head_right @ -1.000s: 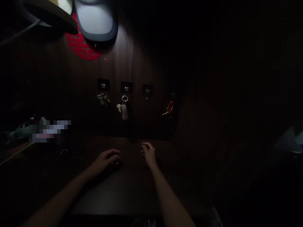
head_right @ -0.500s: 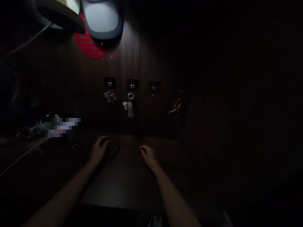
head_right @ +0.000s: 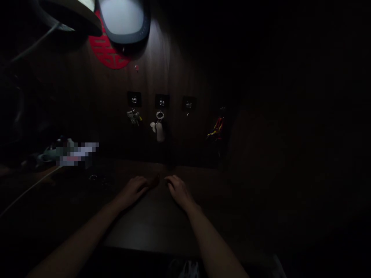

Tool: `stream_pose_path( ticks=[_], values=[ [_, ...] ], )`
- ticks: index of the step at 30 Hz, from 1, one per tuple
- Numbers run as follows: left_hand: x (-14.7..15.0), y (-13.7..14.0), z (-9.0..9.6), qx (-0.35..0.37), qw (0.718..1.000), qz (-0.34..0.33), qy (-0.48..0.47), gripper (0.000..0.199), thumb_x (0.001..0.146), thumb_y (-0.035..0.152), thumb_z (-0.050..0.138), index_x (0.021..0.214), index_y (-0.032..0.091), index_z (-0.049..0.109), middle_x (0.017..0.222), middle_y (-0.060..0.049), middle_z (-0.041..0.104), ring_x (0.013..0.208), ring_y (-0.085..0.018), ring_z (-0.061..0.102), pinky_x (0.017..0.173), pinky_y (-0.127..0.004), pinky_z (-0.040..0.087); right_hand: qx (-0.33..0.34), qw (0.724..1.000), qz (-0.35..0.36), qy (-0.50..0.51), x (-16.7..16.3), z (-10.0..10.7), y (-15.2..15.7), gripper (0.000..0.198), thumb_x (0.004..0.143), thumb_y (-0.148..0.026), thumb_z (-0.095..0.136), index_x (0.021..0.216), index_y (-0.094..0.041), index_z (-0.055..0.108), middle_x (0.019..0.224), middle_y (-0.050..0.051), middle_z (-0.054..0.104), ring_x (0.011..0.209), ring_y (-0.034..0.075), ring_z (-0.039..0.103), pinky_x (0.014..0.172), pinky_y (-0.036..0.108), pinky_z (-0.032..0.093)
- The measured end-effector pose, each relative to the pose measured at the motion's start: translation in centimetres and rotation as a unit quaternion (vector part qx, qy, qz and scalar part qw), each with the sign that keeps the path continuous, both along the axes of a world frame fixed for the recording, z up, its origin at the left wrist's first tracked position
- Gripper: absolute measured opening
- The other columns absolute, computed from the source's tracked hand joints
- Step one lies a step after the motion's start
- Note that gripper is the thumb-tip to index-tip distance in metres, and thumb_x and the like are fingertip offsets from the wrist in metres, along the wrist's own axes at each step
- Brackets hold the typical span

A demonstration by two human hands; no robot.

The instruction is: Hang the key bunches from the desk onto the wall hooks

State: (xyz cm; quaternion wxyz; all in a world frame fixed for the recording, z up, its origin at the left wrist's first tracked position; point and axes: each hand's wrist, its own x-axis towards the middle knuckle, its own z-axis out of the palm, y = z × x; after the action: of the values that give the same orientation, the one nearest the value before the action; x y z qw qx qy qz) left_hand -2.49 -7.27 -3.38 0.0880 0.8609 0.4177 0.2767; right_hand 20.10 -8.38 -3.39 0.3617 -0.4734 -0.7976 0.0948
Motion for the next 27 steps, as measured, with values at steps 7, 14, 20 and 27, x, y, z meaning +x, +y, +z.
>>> stream_pose_path(
  ticks=[7, 14, 20, 27],
  values=[
    [0.9, -0.6, 0.4, 0.006, 0.995, -0.077, -0.071, 0.019, 0.086, 0.027, 0.047, 0.096, 0.024, 0.063, 0.097, -0.002, 0.068, 0.09, -0.016, 0.059, 0.084, -0.03, 0.039, 0.013, 0.995, 0.076, -0.065, -2.2, 1.2, -1.8, 0.039, 0.08, -0.019, 0.05, 0.118, -0.026, 0.051, 0.111, 0.005, 0.06, 0.105, 0.02, 0.05, 0.093, 0.04, 0.035],
    [1.1, -0.9, 1.0, -0.018, 0.991, -0.055, -0.123, 0.02, 0.085, 0.027, 0.045, 0.095, 0.023, 0.063, 0.089, -0.002, 0.068, 0.083, -0.016, 0.059, 0.079, -0.029, 0.04, -0.03, 0.996, 0.038, 0.072, -2.4, 1.3, -0.9, 0.02, 0.084, -0.019, 0.041, 0.089, -0.02, 0.06, 0.089, 0.004, 0.064, 0.086, 0.016, 0.057, 0.078, 0.03, 0.041],
    [1.2, -0.4, 0.9, -0.058, 0.976, -0.013, -0.21, 0.012, 0.073, 0.021, 0.055, 0.083, 0.019, 0.061, 0.09, -0.004, 0.063, 0.089, -0.018, 0.056, 0.082, -0.03, 0.041, -0.015, 0.975, -0.007, 0.221, -1.9, 1.9, -0.5, 0.016, 0.08, -0.026, 0.043, 0.084, -0.02, 0.058, 0.081, 0.001, 0.063, 0.08, 0.016, 0.058, 0.073, 0.026, 0.042],
    [1.2, -0.7, 1.7, -0.217, 0.909, -0.031, -0.355, 0.016, 0.072, 0.032, 0.058, 0.08, 0.019, 0.062, 0.08, 0.0, 0.065, 0.079, -0.016, 0.058, 0.074, -0.026, 0.043, -0.031, 0.957, -0.073, 0.281, -1.3, 0.8, 0.6, 0.019, 0.075, -0.028, 0.043, 0.082, -0.02, 0.058, 0.077, 0.001, 0.062, 0.077, 0.017, 0.057, 0.071, 0.027, 0.043]
  ],
)
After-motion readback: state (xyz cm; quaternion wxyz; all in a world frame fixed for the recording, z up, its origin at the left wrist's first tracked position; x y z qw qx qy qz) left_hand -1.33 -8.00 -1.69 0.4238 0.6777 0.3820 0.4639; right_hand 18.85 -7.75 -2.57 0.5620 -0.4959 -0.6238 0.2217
